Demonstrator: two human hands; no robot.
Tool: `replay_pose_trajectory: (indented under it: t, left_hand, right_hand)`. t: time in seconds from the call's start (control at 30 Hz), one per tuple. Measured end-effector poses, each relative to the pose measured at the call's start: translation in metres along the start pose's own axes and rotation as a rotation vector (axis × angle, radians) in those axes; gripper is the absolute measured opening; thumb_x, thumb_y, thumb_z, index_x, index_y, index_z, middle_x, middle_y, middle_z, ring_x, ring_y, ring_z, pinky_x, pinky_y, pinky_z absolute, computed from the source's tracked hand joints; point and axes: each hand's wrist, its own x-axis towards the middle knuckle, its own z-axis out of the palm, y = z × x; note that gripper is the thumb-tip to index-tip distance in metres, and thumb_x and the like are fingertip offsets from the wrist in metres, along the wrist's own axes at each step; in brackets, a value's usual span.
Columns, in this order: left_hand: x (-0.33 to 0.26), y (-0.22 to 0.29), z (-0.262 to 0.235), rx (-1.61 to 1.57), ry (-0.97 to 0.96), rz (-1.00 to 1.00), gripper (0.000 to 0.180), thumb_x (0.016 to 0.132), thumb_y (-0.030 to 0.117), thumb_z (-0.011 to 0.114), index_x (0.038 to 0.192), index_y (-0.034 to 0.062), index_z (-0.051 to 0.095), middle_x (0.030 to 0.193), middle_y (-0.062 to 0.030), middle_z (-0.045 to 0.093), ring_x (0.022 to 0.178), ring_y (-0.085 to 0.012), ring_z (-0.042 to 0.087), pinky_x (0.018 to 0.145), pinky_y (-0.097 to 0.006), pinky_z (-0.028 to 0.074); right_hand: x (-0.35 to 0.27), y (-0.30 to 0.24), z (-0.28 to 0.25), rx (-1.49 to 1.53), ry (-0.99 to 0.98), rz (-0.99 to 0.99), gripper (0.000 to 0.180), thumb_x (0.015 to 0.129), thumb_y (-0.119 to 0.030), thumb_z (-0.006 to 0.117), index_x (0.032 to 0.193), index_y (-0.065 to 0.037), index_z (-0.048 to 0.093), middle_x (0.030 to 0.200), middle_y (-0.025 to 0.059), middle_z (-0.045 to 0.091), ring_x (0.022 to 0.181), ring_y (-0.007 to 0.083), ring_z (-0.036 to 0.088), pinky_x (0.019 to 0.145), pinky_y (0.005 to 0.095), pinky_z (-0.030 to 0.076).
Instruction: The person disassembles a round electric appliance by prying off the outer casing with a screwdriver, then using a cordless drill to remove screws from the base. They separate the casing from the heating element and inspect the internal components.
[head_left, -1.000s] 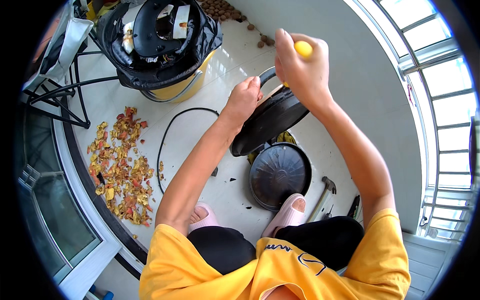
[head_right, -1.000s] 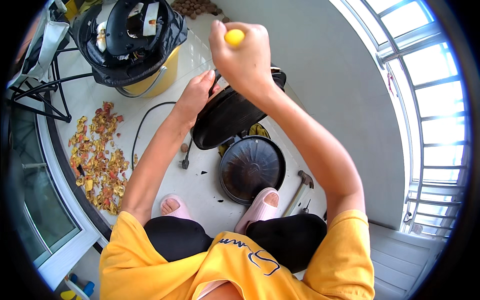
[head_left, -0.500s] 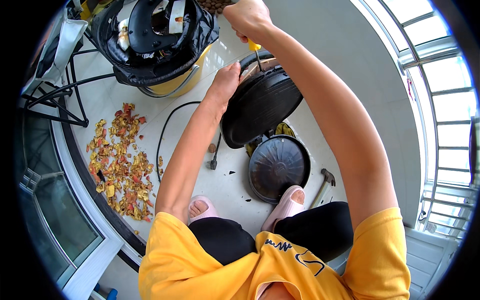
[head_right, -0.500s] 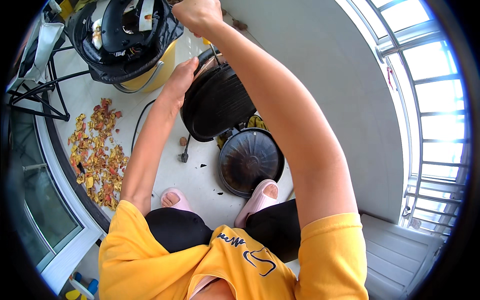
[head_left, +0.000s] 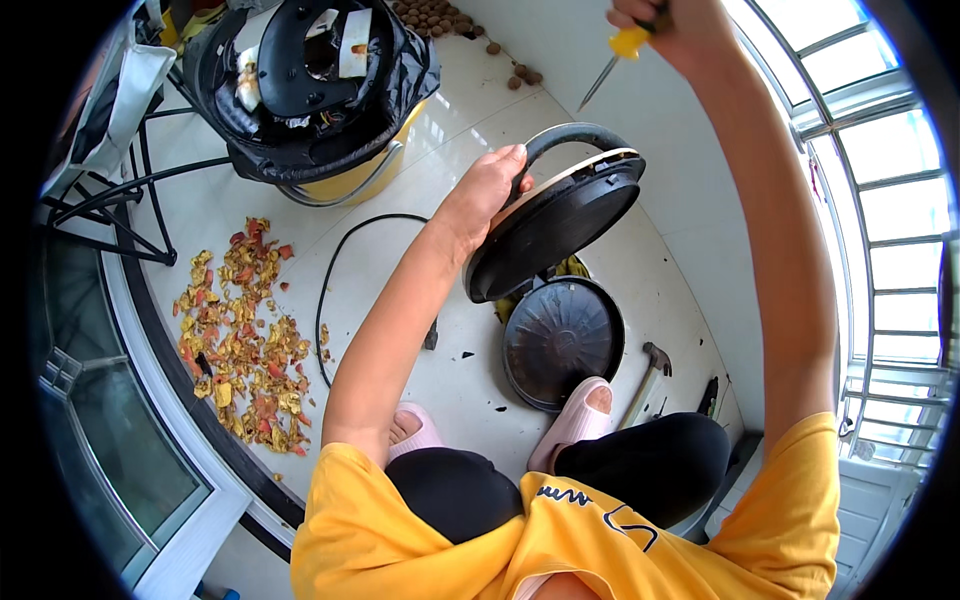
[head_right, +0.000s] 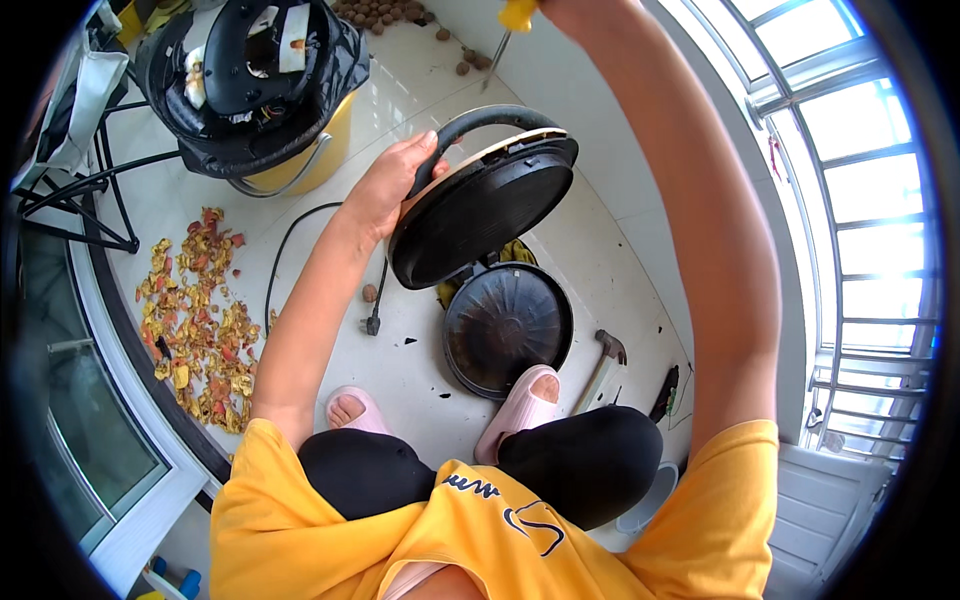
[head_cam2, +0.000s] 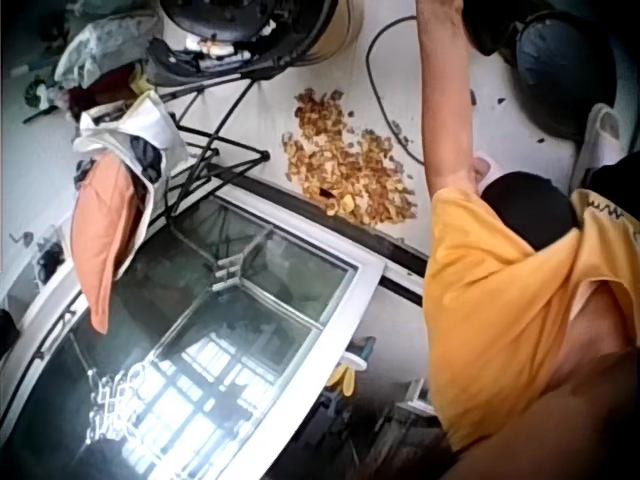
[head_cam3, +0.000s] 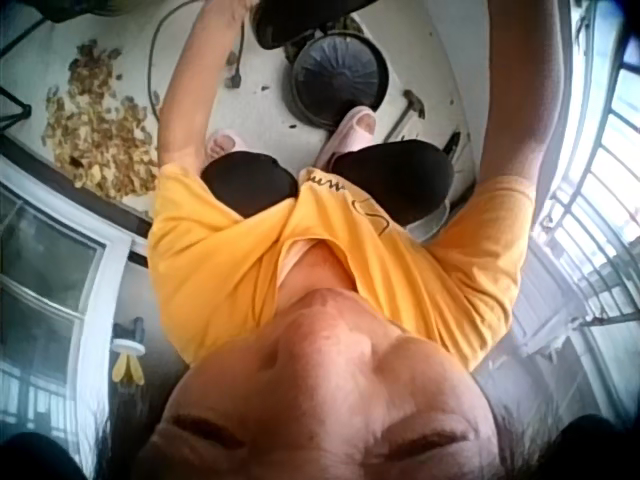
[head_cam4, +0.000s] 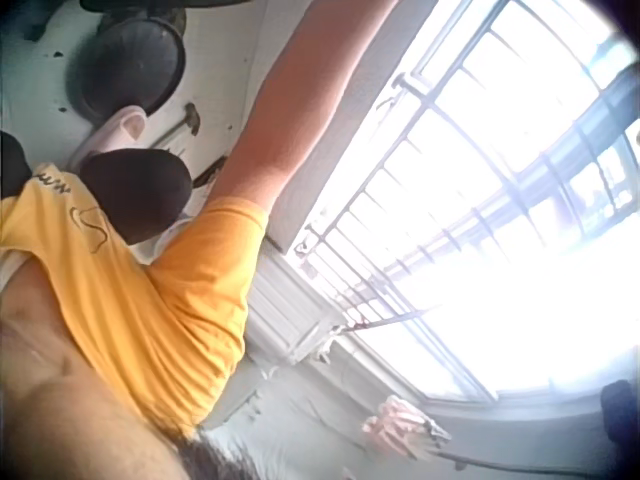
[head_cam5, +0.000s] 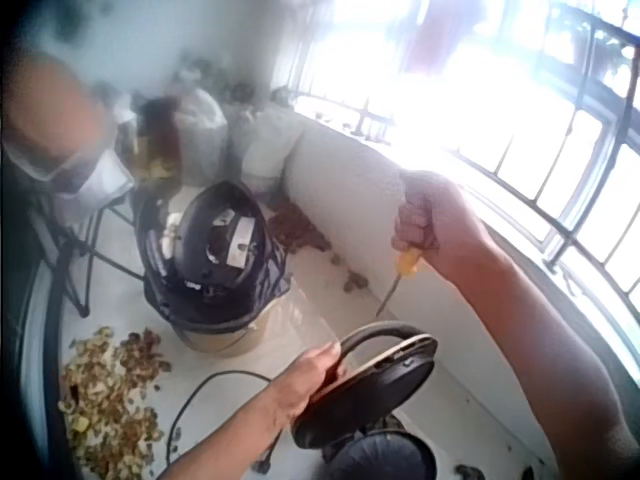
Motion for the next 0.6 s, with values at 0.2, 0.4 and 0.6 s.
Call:
replay_pose_trajectory:
  t: [0.2, 0.4, 0.6]
  left_hand:
    - [-0.003, -0.001, -0.007, -0.005, -0.054, 0.01, 0.03, 0.1, 0.029, 0.035, 0.108, 0.0043, 0.051, 0.077, 0.003, 0.048, 0.067, -0.0052, 0.049, 0.061, -0.019, 0.045]
    - [-0.014, -0.002, 0.005, 0.005, -0.082, 0.003, 0.03, 0.1, 0.031, 0.036, 0.107, 0.0055, 0.05, 0.076, 0.0029, 0.047, 0.067, -0.0052, 0.047, 0.062, -0.02, 0.044]
    - [-0.025, -0.004, 0.019, 0.018, -0.087, -0.032, 0.027, 0.099, 0.031, 0.037, 0.104, 0.0074, 0.049, 0.075, 0.0033, 0.047, 0.066, -0.0046, 0.046, 0.059, -0.019, 0.043]
  right_hand:
    - [-0.123, 0.025, 0.026, -0.063, 0.118, -0.381, 0.04, 0.096, -0.024, 0.037, 0.057, -0.014, 0.031, 0.049, 0.0, 0.03, 0.044, 0.0108, 0.027, 0.05, 0.0291, 0.03]
    - [-0.139, 0.034, 0.014, 0.05, 0.199, -0.39, 0.038, 0.095, -0.022, 0.036, 0.058, -0.015, 0.032, 0.048, -0.0003, 0.032, 0.043, 0.0105, 0.028, 0.05, 0.0293, 0.032]
    - [-0.147, 0.037, 0.015, 0.081, 0.158, -0.389, 0.04, 0.093, -0.018, 0.042, 0.054, -0.008, 0.033, 0.047, 0.0044, 0.036, 0.041, 0.0133, 0.034, 0.044, 0.0303, 0.032]
